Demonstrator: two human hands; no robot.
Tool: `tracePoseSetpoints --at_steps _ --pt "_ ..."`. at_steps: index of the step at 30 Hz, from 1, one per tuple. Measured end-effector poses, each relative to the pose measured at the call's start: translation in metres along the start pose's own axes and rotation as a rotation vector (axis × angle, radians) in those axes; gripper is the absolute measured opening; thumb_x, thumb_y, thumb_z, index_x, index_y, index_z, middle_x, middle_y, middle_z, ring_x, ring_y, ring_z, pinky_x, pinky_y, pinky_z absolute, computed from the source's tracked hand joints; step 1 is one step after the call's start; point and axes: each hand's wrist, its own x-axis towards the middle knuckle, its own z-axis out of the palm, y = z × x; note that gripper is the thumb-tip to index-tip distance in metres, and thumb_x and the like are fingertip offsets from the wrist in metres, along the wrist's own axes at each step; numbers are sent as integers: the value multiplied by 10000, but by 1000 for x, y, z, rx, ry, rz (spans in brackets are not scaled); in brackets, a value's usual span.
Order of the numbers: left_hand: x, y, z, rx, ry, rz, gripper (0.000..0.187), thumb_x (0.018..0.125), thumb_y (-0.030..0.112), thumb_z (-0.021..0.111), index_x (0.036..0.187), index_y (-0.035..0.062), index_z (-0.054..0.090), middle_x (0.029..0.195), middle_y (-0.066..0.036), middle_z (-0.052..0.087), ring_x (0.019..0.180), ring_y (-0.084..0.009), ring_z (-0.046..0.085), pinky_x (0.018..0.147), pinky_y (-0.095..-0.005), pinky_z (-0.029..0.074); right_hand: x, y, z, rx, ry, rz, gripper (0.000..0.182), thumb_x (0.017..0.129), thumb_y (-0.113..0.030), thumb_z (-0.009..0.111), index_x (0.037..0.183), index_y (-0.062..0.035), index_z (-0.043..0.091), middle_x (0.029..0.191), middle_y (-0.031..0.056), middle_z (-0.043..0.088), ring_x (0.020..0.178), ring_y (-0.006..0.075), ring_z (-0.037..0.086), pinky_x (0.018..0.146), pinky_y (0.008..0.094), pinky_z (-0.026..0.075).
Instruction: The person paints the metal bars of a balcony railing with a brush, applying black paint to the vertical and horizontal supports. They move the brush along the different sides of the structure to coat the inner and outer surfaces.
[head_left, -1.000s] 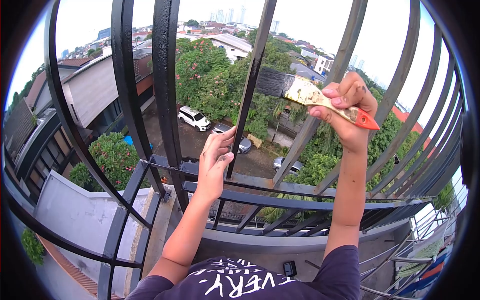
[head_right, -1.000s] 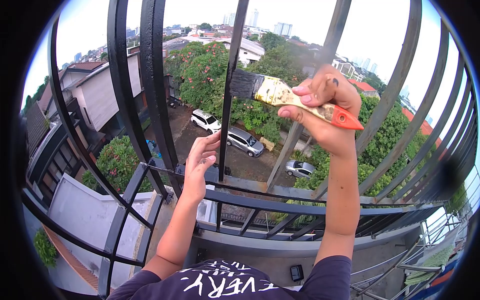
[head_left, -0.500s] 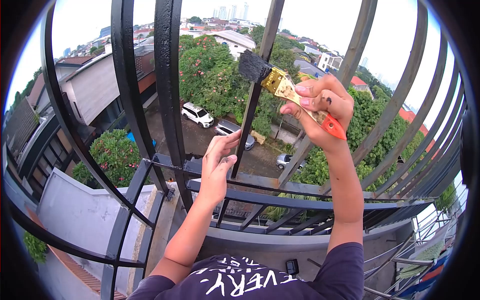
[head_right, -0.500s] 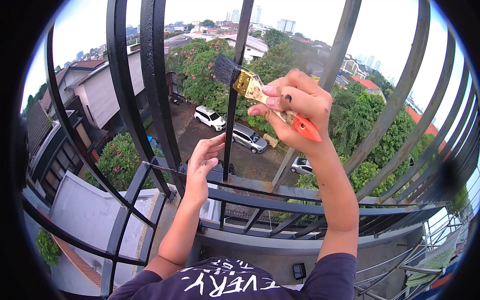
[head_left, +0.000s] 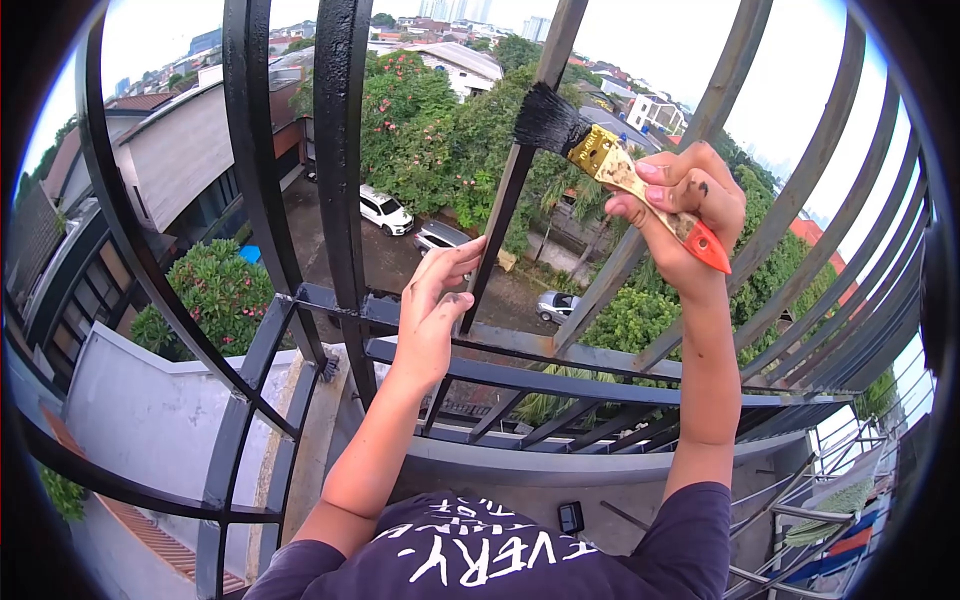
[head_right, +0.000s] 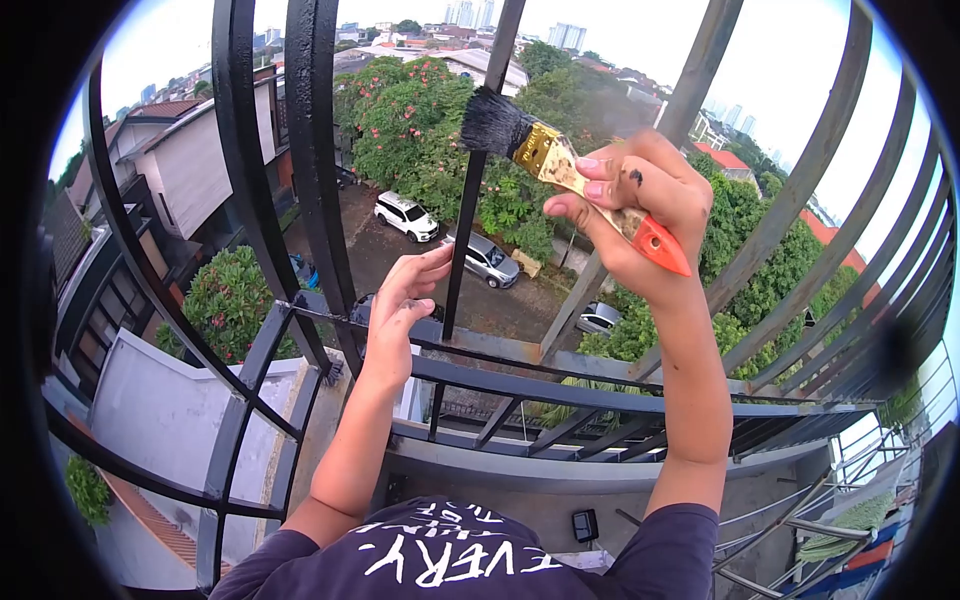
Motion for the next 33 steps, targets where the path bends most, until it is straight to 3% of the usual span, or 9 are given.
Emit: tracePoseSetpoints --at_steps 4,11,14,18,23,26,30,33 --pt "-1 5 -1 68 -31 -56 733 714 224 503 1406 -13 564 1341 -148 589 1328 -317 551 1119 -397 344 -1 -2 -2 6 6 10 359 640 -18 936 767 -6 601 785 81 654 785 194 700 639 271 555" --pt "0 -1 -5 49 -30 7 674 719 156 530 1378 34 600 1247 -142 611 1261 -305 595 1058 -387 410 1 -17 -24 -271 -49 -8 352 655 1 917 792 0 592 789 72 629 710 166 653 623 274 553" --pt "1 -2 -3 43 -35 -38 725 703 216 507 1387 -15 578 1355 -151 589 1317 -320 557 1108 -398 363 7 -38 -24 -132 36 -71 342 656 25 900 753 -18 575 792 73 627 689 155 634 608 280 539" --pt "3 -5 0 4 7 -52 690 735 230 509 1374 -15 590 1341 -149 596 1304 -313 564 1104 -389 366 28 -77 -13 -229 -192 -50 422 691 0 907 760 -56 495 779 72 589 743 150 621 711 327 574" --pt "2 -8 1 -18 20 -46 639 788 244 515 1367 -15 597 1329 -149 603 1283 -307 578 1096 -381 374 28 -73 24 -27 -265 -193 319 709 38 868 866 -52 606 860 119 652 696 214 643 618 310 538" --pt "-1 -6 -3 7 12 -41 627 798 244 518 1365 -9 603 1307 -147 612 1285 -299 579 1103 -381 373 18 -59 30 -79 -387 -182 336 611 62 793 872 -36 606 815 104 520 676 263 571 563 304 473" --pt "2 -18 -5 -29 37 35 531 794 100 538 1307 45 663 1206 -126 649 1176 -277 633 1007 -369 432 24 -38 18 -95 -266 -113 289 679 49 825 770 -33 564 807 101 560 689 220 609 566 283 483" --pt "3 -17 -6 -26 49 43 520 788 92 542 1289 40 674 1195 -131 661 1146 -269 642 989 -360 443 38 -36 6 -161 -165 -113 404 664 49 867 669 -38 472 810 98 597 715 184 636 576 271 495"
